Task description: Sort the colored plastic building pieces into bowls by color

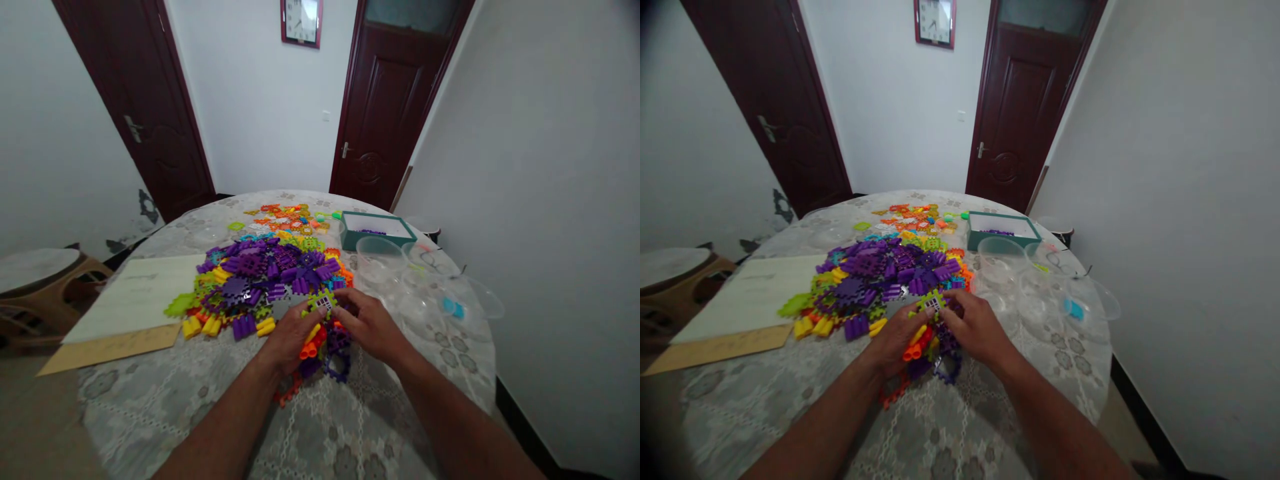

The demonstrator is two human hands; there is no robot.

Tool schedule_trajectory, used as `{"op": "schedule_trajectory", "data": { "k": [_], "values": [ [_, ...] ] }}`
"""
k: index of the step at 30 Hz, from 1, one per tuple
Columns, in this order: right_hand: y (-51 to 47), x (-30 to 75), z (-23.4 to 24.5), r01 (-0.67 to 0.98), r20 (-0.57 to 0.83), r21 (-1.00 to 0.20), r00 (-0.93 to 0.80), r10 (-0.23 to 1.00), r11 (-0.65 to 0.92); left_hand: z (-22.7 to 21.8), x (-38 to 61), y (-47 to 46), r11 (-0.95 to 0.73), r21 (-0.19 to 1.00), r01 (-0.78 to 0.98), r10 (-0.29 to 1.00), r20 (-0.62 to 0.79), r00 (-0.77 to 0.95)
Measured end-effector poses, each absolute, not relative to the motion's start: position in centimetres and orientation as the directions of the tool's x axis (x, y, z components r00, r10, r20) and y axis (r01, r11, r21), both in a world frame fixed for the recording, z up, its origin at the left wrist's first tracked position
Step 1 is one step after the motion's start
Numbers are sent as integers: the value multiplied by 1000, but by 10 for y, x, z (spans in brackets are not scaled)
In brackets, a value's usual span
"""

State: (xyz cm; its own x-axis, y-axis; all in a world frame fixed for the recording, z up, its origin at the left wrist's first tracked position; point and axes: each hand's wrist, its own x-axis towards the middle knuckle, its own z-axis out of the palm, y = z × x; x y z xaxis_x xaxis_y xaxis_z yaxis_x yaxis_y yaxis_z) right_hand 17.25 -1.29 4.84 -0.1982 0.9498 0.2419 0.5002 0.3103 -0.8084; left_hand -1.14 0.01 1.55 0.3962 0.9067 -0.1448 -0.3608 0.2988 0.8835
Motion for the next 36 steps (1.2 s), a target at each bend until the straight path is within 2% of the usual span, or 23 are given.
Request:
{"op": "schedule_trajectory", "data": {
  "k": [3,7,10,12,15,17,19,21,23,25,28,32,36],
  "values": [
    [-8,169,35,402,184,-892,-96,978,207,14,-12,1,293,895,-336,911,-154,384],
    [-3,175,31,213,8,-977,-21,1000,12,13,-11,1,279,887,-367,915,-131,381],
    [-6,187,43,211,0,-977,17,1000,-4,13,-10,1,297,871,-392,914,-140,380],
    [-8,202,57,286,52,-958,48,997,36,12,-11,1,307,869,-389,916,-158,370],
    [-2,240,78,567,248,-812,116,962,140,8,-13,3,321,862,-394,918,-181,352],
    [13,274,88,780,430,-605,153,890,159,7,-13,4,341,849,-404,915,-202,348],
    [34,310,92,903,558,-415,161,814,106,5,-13,5,362,835,-414,910,-221,350],
    [56,346,90,957,574,-291,181,798,-7,4,-14,6,384,827,-411,900,-236,366],
    [74,376,86,967,523,-204,238,818,-151,2,-14,7,398,824,-403,889,-239,390],
    [86,397,80,952,475,-160,306,825,-261,0,-14,8,395,831,-390,884,-229,408],
    [92,412,71,930,446,-158,368,816,-332,-1,-15,9,389,835,-389,882,-216,419],
    [90,415,67,920,420,-186,392,818,-345,3,-15,8,408,835,-370,877,-245,414],
    [76,401,73,925,471,-233,376,798,-299,7,-15,6,393,855,-339,875,-234,424]
  ]
}}
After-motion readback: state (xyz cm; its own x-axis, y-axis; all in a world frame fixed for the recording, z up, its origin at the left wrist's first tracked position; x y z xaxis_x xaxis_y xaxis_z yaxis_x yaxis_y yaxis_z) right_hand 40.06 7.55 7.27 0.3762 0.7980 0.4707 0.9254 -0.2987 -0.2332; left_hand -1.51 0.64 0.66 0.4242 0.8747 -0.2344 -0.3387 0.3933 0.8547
